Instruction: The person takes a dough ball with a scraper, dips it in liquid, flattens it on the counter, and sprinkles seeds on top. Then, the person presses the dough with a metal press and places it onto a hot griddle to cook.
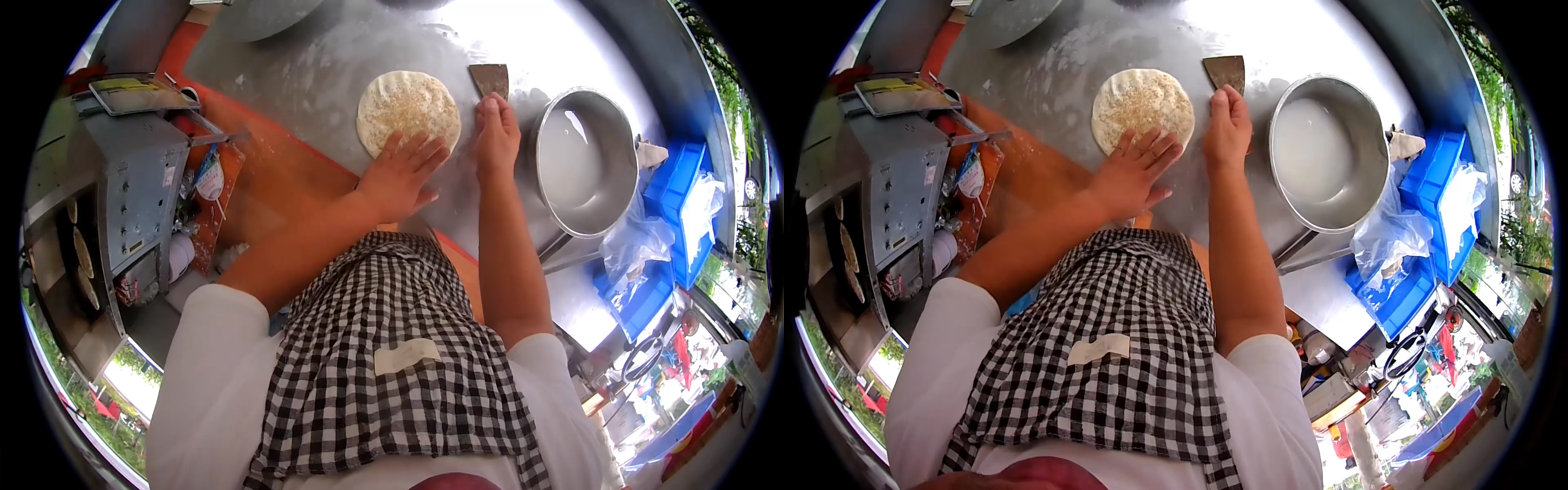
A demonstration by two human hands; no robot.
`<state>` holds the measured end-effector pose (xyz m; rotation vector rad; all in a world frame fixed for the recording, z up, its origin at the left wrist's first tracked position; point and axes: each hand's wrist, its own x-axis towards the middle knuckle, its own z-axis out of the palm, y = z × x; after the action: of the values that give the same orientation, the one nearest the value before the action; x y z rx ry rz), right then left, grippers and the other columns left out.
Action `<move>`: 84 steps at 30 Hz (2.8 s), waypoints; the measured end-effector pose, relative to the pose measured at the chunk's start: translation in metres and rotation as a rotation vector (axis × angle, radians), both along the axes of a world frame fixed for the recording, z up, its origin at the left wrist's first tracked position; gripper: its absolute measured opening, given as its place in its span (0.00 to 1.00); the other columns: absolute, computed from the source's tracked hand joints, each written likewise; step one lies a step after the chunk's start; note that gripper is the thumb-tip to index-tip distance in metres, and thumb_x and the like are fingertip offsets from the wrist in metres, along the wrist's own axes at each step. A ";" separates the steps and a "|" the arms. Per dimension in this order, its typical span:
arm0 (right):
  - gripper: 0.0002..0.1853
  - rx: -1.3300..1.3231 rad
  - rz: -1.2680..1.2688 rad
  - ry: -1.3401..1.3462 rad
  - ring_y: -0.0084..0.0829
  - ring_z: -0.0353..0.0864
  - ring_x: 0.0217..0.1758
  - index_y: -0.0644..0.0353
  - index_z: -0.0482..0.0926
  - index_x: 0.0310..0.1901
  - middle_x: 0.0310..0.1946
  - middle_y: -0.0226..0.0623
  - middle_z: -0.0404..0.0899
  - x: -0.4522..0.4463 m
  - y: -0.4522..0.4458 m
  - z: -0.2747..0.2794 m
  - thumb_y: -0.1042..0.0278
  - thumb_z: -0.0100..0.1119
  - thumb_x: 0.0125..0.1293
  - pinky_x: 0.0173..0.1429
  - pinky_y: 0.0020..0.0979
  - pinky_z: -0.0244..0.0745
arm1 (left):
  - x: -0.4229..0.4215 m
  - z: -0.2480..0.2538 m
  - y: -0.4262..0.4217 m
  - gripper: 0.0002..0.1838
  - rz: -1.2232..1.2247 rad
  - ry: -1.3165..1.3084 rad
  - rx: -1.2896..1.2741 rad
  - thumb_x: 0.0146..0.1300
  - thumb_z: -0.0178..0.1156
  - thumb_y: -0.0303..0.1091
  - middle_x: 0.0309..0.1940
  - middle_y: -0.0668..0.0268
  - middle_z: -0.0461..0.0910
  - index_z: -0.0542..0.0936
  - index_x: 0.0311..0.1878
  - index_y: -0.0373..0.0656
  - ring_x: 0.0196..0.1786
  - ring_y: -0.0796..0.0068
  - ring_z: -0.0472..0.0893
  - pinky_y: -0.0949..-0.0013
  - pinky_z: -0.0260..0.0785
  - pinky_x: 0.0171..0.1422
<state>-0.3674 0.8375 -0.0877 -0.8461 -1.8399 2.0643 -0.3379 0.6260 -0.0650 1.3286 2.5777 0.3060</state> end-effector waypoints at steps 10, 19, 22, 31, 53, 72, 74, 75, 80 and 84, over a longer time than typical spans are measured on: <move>0.17 -0.197 -0.145 -0.031 0.24 0.83 0.49 0.67 0.81 0.58 0.46 0.34 0.85 0.012 0.010 0.023 0.61 0.58 0.80 0.55 0.28 0.79 | -0.056 0.000 0.042 0.44 -0.051 0.136 -0.106 0.76 0.45 0.68 0.87 0.65 0.49 0.54 0.86 0.53 0.89 0.61 0.46 0.41 0.33 0.89; 0.15 -0.291 -0.057 -0.026 0.23 0.84 0.42 0.67 0.82 0.55 0.42 0.35 0.85 0.025 -0.003 0.040 0.62 0.59 0.80 0.49 0.26 0.80 | -0.087 -0.010 0.032 0.42 0.131 0.126 -0.086 0.77 0.45 0.66 0.87 0.66 0.48 0.53 0.86 0.56 0.88 0.59 0.46 0.44 0.33 0.90; 0.15 -0.363 -0.026 -0.048 0.24 0.84 0.42 0.67 0.82 0.55 0.41 0.35 0.86 0.025 -0.014 0.059 0.63 0.59 0.80 0.49 0.26 0.81 | -0.092 0.004 0.017 0.40 0.128 0.147 0.119 0.76 0.54 0.57 0.86 0.60 0.53 0.57 0.85 0.51 0.86 0.52 0.52 0.40 0.40 0.88; 0.18 -0.599 0.070 -0.067 0.32 0.87 0.47 0.70 0.80 0.59 0.46 0.40 0.85 0.021 -0.037 0.080 0.63 0.55 0.80 0.53 0.31 0.84 | -0.022 0.001 -0.031 0.45 0.025 -0.033 0.027 0.73 0.58 0.58 0.86 0.56 0.51 0.56 0.85 0.46 0.87 0.53 0.52 0.41 0.38 0.88; 0.20 0.195 -0.147 -0.076 0.31 0.88 0.47 0.69 0.80 0.61 0.47 0.42 0.87 0.057 0.097 0.118 0.62 0.61 0.78 0.54 0.32 0.86 | -0.015 0.028 -0.054 0.46 0.069 -0.142 -0.067 0.71 0.62 0.54 0.87 0.55 0.47 0.55 0.86 0.51 0.88 0.50 0.46 0.34 0.33 0.87; 0.16 0.003 0.283 -0.169 0.29 0.88 0.39 0.72 0.83 0.55 0.40 0.41 0.87 0.023 -0.004 0.122 0.69 0.66 0.72 0.48 0.29 0.86 | -0.001 0.021 -0.127 0.35 0.561 -0.213 0.536 0.68 0.65 0.31 0.82 0.48 0.60 0.68 0.77 0.38 0.81 0.48 0.64 0.54 0.62 0.80; 0.23 -0.004 0.416 -0.214 0.33 0.88 0.51 0.73 0.79 0.63 0.51 0.44 0.87 0.010 -0.038 0.102 0.64 0.65 0.75 0.54 0.31 0.85 | -0.001 0.024 -0.131 0.34 0.544 -0.147 0.485 0.68 0.66 0.35 0.80 0.46 0.63 0.69 0.76 0.38 0.79 0.45 0.67 0.52 0.68 0.77; 0.24 0.063 0.428 -0.228 0.33 0.88 0.53 0.72 0.79 0.65 0.53 0.44 0.86 0.005 -0.045 0.090 0.63 0.65 0.75 0.55 0.31 0.85 | 0.000 0.025 -0.131 0.34 0.545 -0.153 0.500 0.68 0.66 0.34 0.79 0.46 0.64 0.70 0.75 0.38 0.79 0.45 0.67 0.52 0.67 0.77; 0.26 0.213 0.393 -0.204 0.32 0.86 0.58 0.67 0.76 0.70 0.59 0.43 0.84 -0.004 -0.047 0.084 0.62 0.63 0.77 0.59 0.32 0.83 | 0.001 0.025 -0.138 0.33 0.554 -0.154 0.570 0.68 0.65 0.33 0.78 0.43 0.65 0.70 0.74 0.33 0.79 0.43 0.67 0.51 0.63 0.80; 0.25 0.173 0.208 -0.140 0.30 0.87 0.55 0.71 0.76 0.68 0.52 0.42 0.87 0.017 -0.024 0.121 0.67 0.64 0.73 0.58 0.31 0.81 | 0.001 0.009 -0.147 0.33 0.572 -0.155 0.604 0.69 0.64 0.32 0.78 0.43 0.65 0.69 0.74 0.32 0.79 0.44 0.67 0.52 0.62 0.81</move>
<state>-0.3507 0.8130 0.0335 -0.8020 -2.2311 1.9667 -0.3368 0.4788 -0.0555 0.6069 2.7753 1.3074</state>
